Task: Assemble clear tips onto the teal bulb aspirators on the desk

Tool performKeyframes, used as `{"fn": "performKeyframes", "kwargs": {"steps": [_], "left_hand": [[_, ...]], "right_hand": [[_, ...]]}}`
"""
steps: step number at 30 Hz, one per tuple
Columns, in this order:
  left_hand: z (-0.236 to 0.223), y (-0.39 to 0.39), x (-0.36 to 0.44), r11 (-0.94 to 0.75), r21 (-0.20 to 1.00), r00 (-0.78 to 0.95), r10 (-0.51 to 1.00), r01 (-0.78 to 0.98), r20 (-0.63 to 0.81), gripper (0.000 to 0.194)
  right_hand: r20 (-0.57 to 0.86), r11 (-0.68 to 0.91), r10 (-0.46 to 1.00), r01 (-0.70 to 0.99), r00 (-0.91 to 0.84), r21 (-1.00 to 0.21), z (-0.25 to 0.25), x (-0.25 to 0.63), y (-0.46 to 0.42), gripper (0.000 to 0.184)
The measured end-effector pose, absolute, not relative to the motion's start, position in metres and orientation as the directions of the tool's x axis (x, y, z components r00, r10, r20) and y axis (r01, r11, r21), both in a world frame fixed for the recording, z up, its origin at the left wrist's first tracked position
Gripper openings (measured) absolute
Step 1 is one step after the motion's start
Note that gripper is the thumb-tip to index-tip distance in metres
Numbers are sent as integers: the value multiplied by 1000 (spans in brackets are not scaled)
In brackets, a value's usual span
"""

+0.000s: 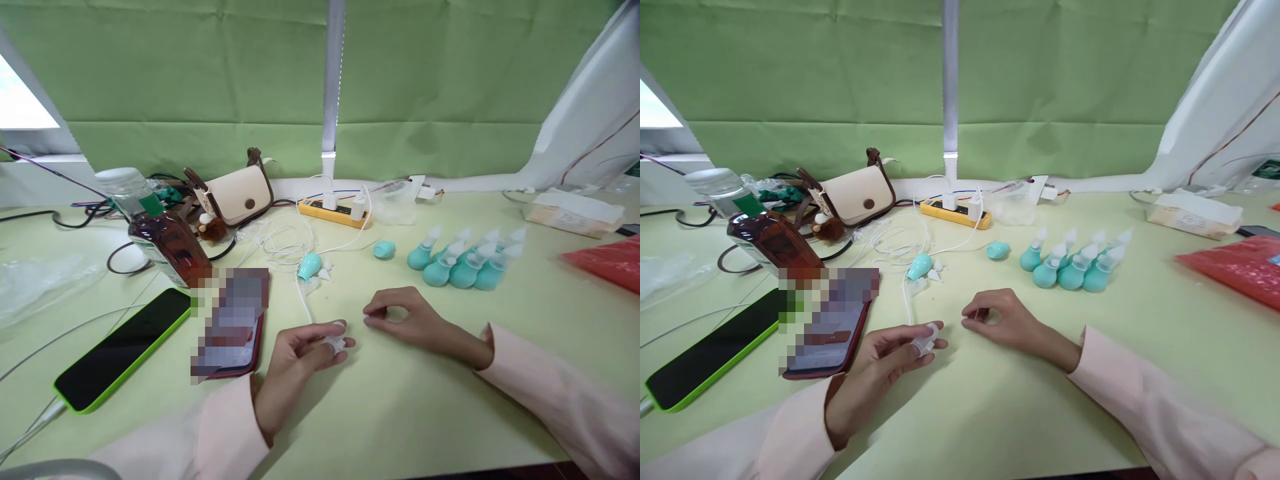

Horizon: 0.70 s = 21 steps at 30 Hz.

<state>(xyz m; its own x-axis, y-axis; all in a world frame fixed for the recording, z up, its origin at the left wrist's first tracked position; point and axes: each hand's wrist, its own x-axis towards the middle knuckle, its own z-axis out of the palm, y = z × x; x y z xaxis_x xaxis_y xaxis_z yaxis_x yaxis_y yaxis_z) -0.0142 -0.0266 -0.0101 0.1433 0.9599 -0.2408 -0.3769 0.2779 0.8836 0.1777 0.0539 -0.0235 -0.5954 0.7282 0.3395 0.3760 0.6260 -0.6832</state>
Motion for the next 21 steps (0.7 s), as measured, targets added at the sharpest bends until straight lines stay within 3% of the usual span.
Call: {"fn": "performKeyframes", "kwargs": {"steps": [3, 6, 12, 21], "left_hand": [[-11, -25, -15, 317, 844, 175, 948, -432, -266, 11], [-12, -24, -13, 321, 830, 211, 945, -457, -249, 10], [-18, -26, -8, 388, 817, 328, 908, -427, -260, 20], [-20, -27, -9, 380, 858, 395, 888, -346, -234, 25]], "right_hand": [[317, 482, 817, 267, -481, -835, -23, 168, 36, 7], [326, 446, 827, 181, -458, -877, -25, 162, 22, 4], [558, 660, 719, 158, -413, -734, -28, 155, 12, 9], [618, 738, 657, 201, -432, -644, -30, 153, 11, 13]]}}
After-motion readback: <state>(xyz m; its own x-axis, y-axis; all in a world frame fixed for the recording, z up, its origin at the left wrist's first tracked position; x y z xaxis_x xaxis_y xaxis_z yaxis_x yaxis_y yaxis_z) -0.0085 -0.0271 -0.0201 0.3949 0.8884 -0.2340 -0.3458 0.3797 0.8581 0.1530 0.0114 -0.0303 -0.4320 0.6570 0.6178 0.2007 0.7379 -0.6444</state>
